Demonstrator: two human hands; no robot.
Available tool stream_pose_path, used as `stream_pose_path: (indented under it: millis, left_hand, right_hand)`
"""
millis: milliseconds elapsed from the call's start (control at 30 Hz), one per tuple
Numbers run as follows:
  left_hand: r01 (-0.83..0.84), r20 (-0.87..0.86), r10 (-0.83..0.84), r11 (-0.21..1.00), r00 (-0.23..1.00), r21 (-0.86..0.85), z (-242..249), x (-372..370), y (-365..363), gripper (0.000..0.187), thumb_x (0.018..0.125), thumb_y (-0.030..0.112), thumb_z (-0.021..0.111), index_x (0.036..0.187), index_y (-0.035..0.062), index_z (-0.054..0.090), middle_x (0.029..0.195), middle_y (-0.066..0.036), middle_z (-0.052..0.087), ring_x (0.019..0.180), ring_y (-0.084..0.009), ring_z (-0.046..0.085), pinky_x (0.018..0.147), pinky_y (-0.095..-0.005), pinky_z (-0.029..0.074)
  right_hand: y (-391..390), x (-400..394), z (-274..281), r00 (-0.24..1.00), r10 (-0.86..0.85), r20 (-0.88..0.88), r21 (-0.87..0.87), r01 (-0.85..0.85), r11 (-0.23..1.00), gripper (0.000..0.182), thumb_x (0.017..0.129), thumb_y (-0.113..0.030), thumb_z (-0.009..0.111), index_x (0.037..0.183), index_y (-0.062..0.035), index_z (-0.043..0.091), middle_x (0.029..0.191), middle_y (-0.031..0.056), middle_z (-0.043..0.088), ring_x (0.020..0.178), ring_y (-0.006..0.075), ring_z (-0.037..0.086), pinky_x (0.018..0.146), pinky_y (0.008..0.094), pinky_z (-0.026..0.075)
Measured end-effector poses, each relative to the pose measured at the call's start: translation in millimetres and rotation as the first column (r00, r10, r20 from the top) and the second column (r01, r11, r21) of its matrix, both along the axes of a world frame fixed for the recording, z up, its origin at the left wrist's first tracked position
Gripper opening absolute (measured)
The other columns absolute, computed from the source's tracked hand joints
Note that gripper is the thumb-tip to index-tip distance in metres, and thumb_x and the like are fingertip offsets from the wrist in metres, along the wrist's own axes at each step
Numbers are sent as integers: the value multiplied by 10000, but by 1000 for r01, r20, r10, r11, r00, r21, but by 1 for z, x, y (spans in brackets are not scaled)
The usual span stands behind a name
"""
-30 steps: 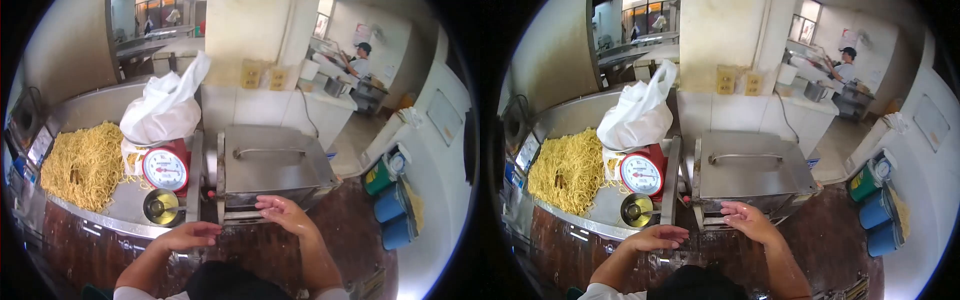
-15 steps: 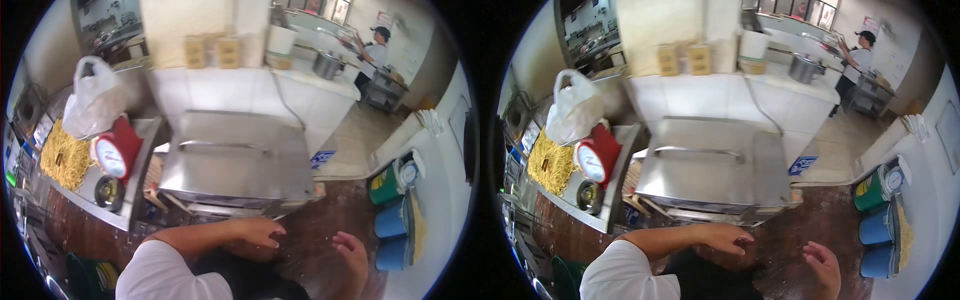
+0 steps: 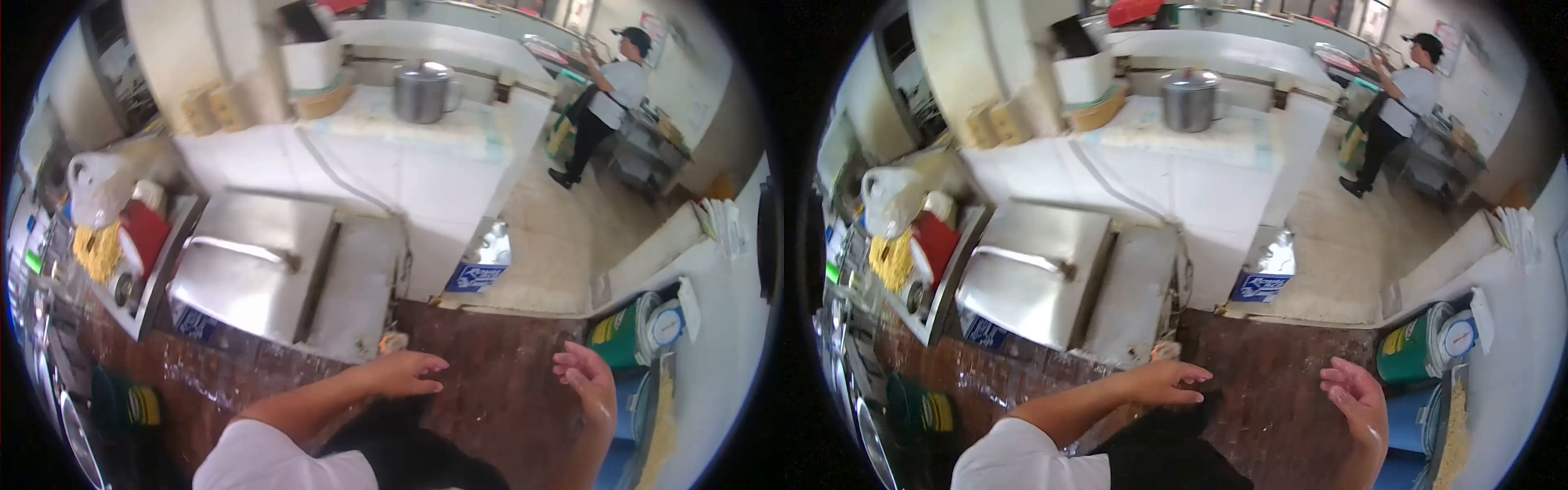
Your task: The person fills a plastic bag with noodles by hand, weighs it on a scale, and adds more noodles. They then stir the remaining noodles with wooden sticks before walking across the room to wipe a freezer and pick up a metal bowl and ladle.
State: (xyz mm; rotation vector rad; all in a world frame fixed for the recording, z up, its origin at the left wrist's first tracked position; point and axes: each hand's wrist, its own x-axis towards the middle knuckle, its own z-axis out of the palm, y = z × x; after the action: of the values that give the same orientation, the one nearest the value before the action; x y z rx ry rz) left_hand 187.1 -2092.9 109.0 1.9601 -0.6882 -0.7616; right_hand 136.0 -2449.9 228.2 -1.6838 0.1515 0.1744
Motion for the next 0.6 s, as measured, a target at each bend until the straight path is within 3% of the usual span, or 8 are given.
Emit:
stream_pose_path:
  millis: [67,100,167,233,333,400,533,600]
  left_hand:
    - [40,-66,-39,999,997,20,-5,40,-51,582,896,390,667,1357,59,539,1241,-181,633,1110,-290,629,941,-386,501]
    - [83,-4,-83,993,997,87,-13,58,-81,587,899,388,664,1364,56,528,1255,-180,625,1119,-298,622,941,-389,501]
    - [127,15,-127,992,992,-1,-19,81,-143,585,900,384,664,1367,59,525,1248,-181,627,1118,-303,619,943,-389,498]
    - [235,28,-234,971,972,-44,6,116,-202,570,907,373,656,1370,68,523,1239,-186,626,1123,-317,610,952,-387,486]
    - [352,20,-353,936,936,16,35,163,-281,558,911,369,651,1366,71,525,1242,-191,624,1128,-319,609,952,-388,484]
    - [329,57,-327,944,943,-15,15,197,-327,558,911,365,648,1368,71,524,1235,-194,626,1124,-318,612,944,-387,488]
    - [157,60,-163,983,985,96,14,248,-405,571,910,370,649,1375,65,520,1264,-175,624,1157,-284,608,970,-377,479]
    - [-29,-60,38,990,997,141,36,264,-436,580,916,373,646,1380,51,511,1287,-168,617,1183,-263,600,983,-361,473]
  right_hand:
    - [-31,35,-5,999,10,-31,-19,-10,1000,503,867,-47,690,1344,-22,532,1154,123,662,1004,176,635,896,305,511]
    - [-52,44,-5,993,48,-107,-39,-52,998,493,876,-48,690,1342,-17,532,1154,123,661,1002,172,632,898,307,514]
    - [-95,59,-5,986,83,-148,-99,-98,990,485,884,-56,689,1341,-18,533,1154,123,662,1005,168,633,893,304,519]
    - [-145,78,-8,978,142,-149,-195,-170,966,486,888,-60,690,1345,-22,532,1163,126,662,1008,160,637,884,299,525]
    - [-236,105,-12,985,19,-170,-110,-38,993,493,888,-62,691,1353,-31,528,1175,129,661,1009,163,641,870,300,526]
    - [-303,129,-26,990,17,-138,-74,-27,997,488,891,-85,696,1349,-34,533,1178,130,661,997,170,650,851,304,529]
    - [-416,206,-49,992,-6,-125,1,6,1000,484,892,-122,704,1337,-23,539,1155,119,674,995,180,658,820,286,523]
    - [-444,257,-37,989,18,-147,58,-10,998,477,895,-127,706,1328,-13,543,1130,109,682,1010,174,652,835,273,516]
